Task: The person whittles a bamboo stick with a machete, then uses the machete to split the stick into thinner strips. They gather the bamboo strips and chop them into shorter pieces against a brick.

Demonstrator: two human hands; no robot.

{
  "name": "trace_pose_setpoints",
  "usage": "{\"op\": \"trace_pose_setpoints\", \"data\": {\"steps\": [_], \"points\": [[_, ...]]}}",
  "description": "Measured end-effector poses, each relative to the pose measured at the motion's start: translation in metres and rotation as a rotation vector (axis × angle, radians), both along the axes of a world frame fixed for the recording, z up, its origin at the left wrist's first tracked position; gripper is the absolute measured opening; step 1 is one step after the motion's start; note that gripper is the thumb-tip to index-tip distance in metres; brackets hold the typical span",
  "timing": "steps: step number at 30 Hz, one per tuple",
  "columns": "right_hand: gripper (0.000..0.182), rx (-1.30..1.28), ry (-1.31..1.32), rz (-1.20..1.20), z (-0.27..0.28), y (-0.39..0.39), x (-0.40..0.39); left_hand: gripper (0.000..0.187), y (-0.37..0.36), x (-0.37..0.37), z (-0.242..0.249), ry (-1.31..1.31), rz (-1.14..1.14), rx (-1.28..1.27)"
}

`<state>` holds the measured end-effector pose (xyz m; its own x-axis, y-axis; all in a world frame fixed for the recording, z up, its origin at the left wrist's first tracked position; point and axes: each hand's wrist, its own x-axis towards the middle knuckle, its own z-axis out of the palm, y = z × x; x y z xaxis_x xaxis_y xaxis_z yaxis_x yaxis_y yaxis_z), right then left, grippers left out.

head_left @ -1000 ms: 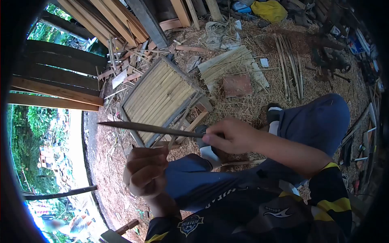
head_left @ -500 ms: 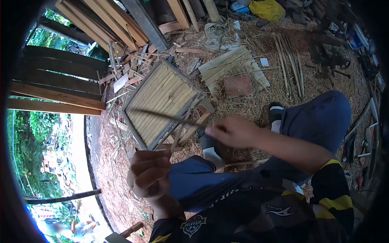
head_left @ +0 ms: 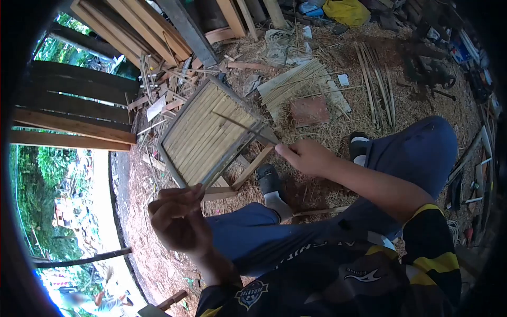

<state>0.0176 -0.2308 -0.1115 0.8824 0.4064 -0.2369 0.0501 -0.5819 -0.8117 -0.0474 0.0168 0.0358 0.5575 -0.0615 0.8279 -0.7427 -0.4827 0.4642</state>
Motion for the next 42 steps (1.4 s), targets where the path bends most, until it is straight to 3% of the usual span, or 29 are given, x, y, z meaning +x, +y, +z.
{"op": "trace_pose_setpoints", "data": {"steps": [5,8,14,17,20,23,26,28,29,33,35,38,40,42], "points": [[0.068,0.288,-0.21,0.122,0.036,0.007,-0.027,0.027,-0.002,-0.001,-0.008,0.031,0.066,-0.109],[0.066,0.092,0.051,0.0,0.017,0.007,-0.012,0.029,0.0,-0.006,-0.008,0.052,0.116,-0.078],[0.066,0.27,-0.158,0.147,0.044,0.013,-0.026,0.029,-0.013,-0.009,-0.007,0.097,0.113,-0.223],[0.065,0.01,0.128,0.015,0.023,0.007,-0.002,0.029,-0.01,-0.009,-0.006,0.114,0.122,-0.238],[0.065,0.18,-0.084,0.051,0.031,0.012,-0.017,0.029,0.002,-0.009,-0.01,0.081,0.128,-0.076],[0.065,0.276,-0.221,0.134,0.041,0.013,-0.028,0.03,-0.012,-0.005,-0.008,0.092,0.099,-0.291],[0.065,0.132,0.057,-0.003,0.019,0.009,-0.009,0.031,-0.012,-0.007,-0.004,0.105,0.139,-0.278],[0.066,0.296,-0.035,0.039,0.035,0.014,-0.018,0.032,-0.002,-0.006,-0.007,0.088,0.12,-0.156],[0.066,0.372,-0.07,0.07,0.044,0.014,-0.023,0.034,-0.009,-0.009,-0.008,0.106,0.172,-0.217],[0.062,0.279,-0.023,0.12,0.057,0.012,-0.023,0.036,-0.023,-0.006,-0.004,0.096,0.083,-0.366],[0.059,0.268,0.084,0.031,0.047,0.007,-0.015,0.035,-0.014,-0.014,-0.005,0.1,0.206,-0.128],[0.057,0.321,-0.09,0.141,0.069,0.012,-0.034,0.035,-0.012,-0.012,-0.012,0.093,0.163,-0.17],[0.056,0.338,-0.04,0.109,0.056,0.013,-0.036,0.035,-0.025,-0.01,-0.009,0.078,0.13,-0.315],[0.056,0.298,0.007,0.07,0.044,0.013,-0.029,0.034,-0.026,-0.01,-0.004,0.068,0.121,-0.264]]}}
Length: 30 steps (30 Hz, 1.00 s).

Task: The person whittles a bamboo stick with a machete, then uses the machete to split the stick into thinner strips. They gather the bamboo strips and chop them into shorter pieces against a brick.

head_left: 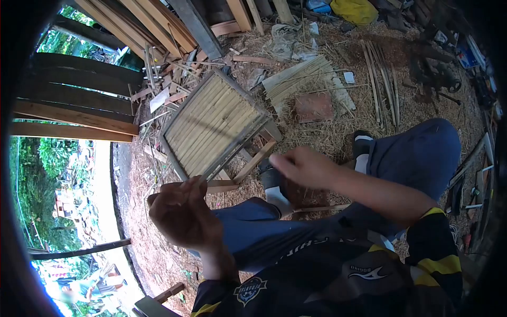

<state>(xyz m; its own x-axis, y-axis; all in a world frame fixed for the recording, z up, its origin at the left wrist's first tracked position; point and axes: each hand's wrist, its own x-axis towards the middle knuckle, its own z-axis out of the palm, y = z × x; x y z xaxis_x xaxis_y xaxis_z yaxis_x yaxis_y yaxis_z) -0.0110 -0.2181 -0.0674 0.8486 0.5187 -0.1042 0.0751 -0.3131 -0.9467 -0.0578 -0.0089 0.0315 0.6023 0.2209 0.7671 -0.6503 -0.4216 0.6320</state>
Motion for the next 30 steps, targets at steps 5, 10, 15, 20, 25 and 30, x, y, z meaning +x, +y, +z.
{"op": "trace_pose_setpoints", "data": {"steps": [5,10,15,20,25,30], "points": [[0.06,0.014,-0.248,0.064,0.009,-0.003,-0.003,0.031,0.007,0.004,-0.006,-0.017,-0.002,0.053],[0.063,-0.189,0.027,-0.067,-0.031,-0.004,0.015,0.03,0.01,0.007,-0.002,0.005,0.076,0.056],[0.067,-0.089,-0.115,-0.087,-0.026,0.0,0.005,0.031,0.014,0.008,-0.003,-0.001,0.069,-0.042],[0.07,-0.254,0.045,-0.113,-0.038,-0.005,0.024,0.031,0.022,0.013,-0.002,0.008,0.103,0.021],[0.071,-0.245,0.015,-0.129,-0.061,-0.006,0.031,0.027,0.018,0.014,0.005,0.035,0.063,0.024],[0.072,-0.257,-0.026,-0.133,-0.067,-0.008,0.027,0.027,0.021,0.018,0.004,0.003,0.051,0.024]]}}
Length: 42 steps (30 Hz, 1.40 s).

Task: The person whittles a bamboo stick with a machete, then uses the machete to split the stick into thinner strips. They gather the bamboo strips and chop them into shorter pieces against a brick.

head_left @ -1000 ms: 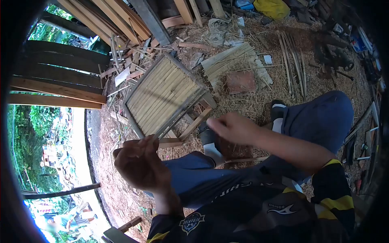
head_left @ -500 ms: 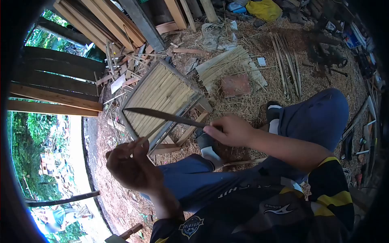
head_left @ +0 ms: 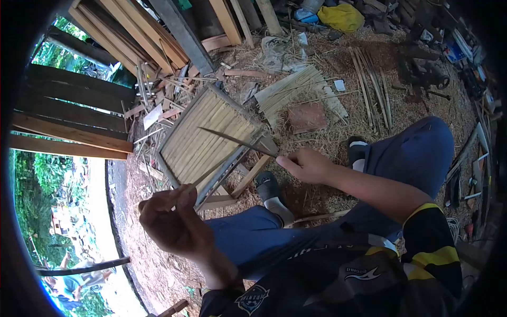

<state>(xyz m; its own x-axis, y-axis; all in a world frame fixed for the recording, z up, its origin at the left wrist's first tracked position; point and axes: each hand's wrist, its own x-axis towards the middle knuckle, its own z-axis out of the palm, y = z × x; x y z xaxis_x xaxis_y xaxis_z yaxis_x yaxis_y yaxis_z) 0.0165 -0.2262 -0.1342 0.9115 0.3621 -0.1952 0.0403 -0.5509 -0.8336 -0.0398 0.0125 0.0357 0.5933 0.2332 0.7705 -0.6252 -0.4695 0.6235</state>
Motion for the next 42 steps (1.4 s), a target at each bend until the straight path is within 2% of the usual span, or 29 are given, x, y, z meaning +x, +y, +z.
{"op": "trace_pose_setpoints", "data": {"steps": [2,5,6,8,11,14,17,18,21,24,25,29,32,33,36,37,38,41,42], "points": [[0.073,0.052,0.023,0.018,-0.005,-0.001,0.0,0.028,-0.003,0.0,0.003,0.035,0.017,-0.076],[0.078,-0.088,0.148,-0.087,-0.034,-0.008,0.017,0.027,0.007,0.0,0.001,0.018,0.038,0.007],[0.079,-0.051,0.077,-0.075,-0.031,-0.008,0.017,0.027,0.008,0.003,0.0,0.004,0.04,0.049],[0.079,0.018,-0.043,-0.023,-0.027,-0.006,0.004,0.027,0.003,0.005,0.001,0.015,0.014,-0.022],[0.081,-0.127,0.171,-0.14,-0.053,-0.009,0.018,0.028,0.005,0.003,0.004,0.048,0.012,-0.055],[0.082,-0.109,0.076,-0.092,-0.025,-0.007,0.015,0.03,0.009,0.007,0.003,0.041,0.035,-0.026],[0.083,-0.048,0.017,-0.08,-0.042,-0.005,0.011,0.032,0.011,0.009,0.001,0.027,0.037,-0.011],[0.083,-0.054,0.112,-0.096,-0.045,-0.008,0.015,0.033,0.011,0.011,0.002,0.014,0.027,-0.01],[0.083,-0.005,0.339,-0.13,-0.046,-0.015,0.03,0.03,0.031,0.027,-0.006,-0.051,-0.193,0.009],[0.081,0.132,0.497,-0.111,-0.044,-0.018,0.029,0.026,0.043,0.053,-0.005,-0.072,-0.199,0.124],[0.08,0.165,0.548,-0.121,-0.045,-0.019,0.029,0.032,0.039,0.056,0.002,0.017,-0.087,0.19],[0.074,0.318,0.801,-0.194,-0.039,-0.016,0.027,0.027,0.039,0.1,-0.021,-0.061,-0.321,-0.356],[0.073,0.381,0.904,-0.289,-0.032,-0.007,0.019,0.025,0.046,0.116,-0.023,-0.04,-0.561,-0.412],[0.073,0.345,0.843,-0.285,-0.035,-0.007,0.018,0.025,0.039,0.117,-0.018,0.02,-0.573,-0.526],[0.074,0.233,0.633,-0.282,-0.038,-0.004,0.018,0.027,0.038,0.133,-0.022,0.011,-0.678,-0.522],[0.074,0.197,0.549,-0.288,-0.034,-0.001,0.015,0.03,0.029,0.138,-0.023,-0.011,-0.589,-0.567],[0.073,0.16,0.464,-0.292,-0.029,0.003,0.014,0.032,0.027,0.143,-0.024,-0.025,-0.617,-0.593],[0.067,0.204,0.416,-0.306,-0.009,0.016,0.015,0.036,0.021,0.154,-0.022,-0.038,-0.716,-0.701],[0.068,0.176,0.329,-0.269,-0.001,0.022,0.016,0.037,0.02,0.156,-0.023,-0.047,-0.731,-0.72]]}}
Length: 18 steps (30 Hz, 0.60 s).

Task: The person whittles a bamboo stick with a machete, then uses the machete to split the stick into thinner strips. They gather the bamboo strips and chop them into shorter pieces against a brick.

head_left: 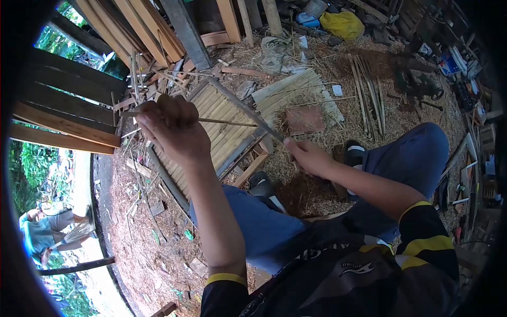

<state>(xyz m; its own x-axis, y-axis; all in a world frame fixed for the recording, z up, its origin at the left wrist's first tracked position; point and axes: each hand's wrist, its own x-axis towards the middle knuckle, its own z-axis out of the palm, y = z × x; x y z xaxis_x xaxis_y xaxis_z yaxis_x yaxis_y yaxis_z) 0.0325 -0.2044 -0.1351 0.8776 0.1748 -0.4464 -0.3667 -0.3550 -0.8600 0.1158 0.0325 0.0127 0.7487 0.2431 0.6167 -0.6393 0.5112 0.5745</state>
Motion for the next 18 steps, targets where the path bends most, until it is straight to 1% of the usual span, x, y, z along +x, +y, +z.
{"op": "trace_pose_setpoints", "data": {"steps": [2,3,5,6,8,10,11,14,17,18], "points": [[0.069,-0.067,-0.168,0.066,0.019,0.011,0.002,0.038,-0.002,0.004,-0.002,-0.009,-0.029,-0.04],[0.069,-0.079,-0.215,0.087,0.033,0.014,0.001,0.04,-0.002,0.008,-0.004,-0.048,-0.007,-0.023],[0.07,-0.1,-0.311,0.128,0.055,0.016,-0.002,0.041,-0.014,0.005,-0.002,-0.04,0.124,-0.01],[0.07,-0.136,-0.254,0.116,0.046,0.014,0.0,0.042,-0.019,0.004,-0.001,-0.037,0.19,-0.004],[0.071,-0.206,-0.139,0.1,0.017,0.009,0.006,0.044,-0.018,0.004,-0.002,-0.03,0.217,-0.016],[0.073,-0.23,-0.126,0.122,0.012,0.003,0.012,0.046,-0.019,0.0,0.001,0.01,0.25,-0.03],[0.074,-0.242,-0.122,0.13,0.011,0.001,0.016,0.047,-0.018,-0.001,0.001,-0.021,0.254,0.016],[0.075,-0.141,-0.34,0.154,0.029,0.014,0.008,0.049,-0.017,-0.002,-0.004,-0.002,0.235,0.001],[0.082,-0.169,-0.188,0.116,-0.007,0.007,0.016,0.049,-0.023,-0.005,0.0,0.038,0.295,-0.031],[0.083,-0.2,-0.188,0.136,-0.007,0.004,0.016,0.049,-0.024,-0.005,0.0,0.047,0.32,-0.04]]}}
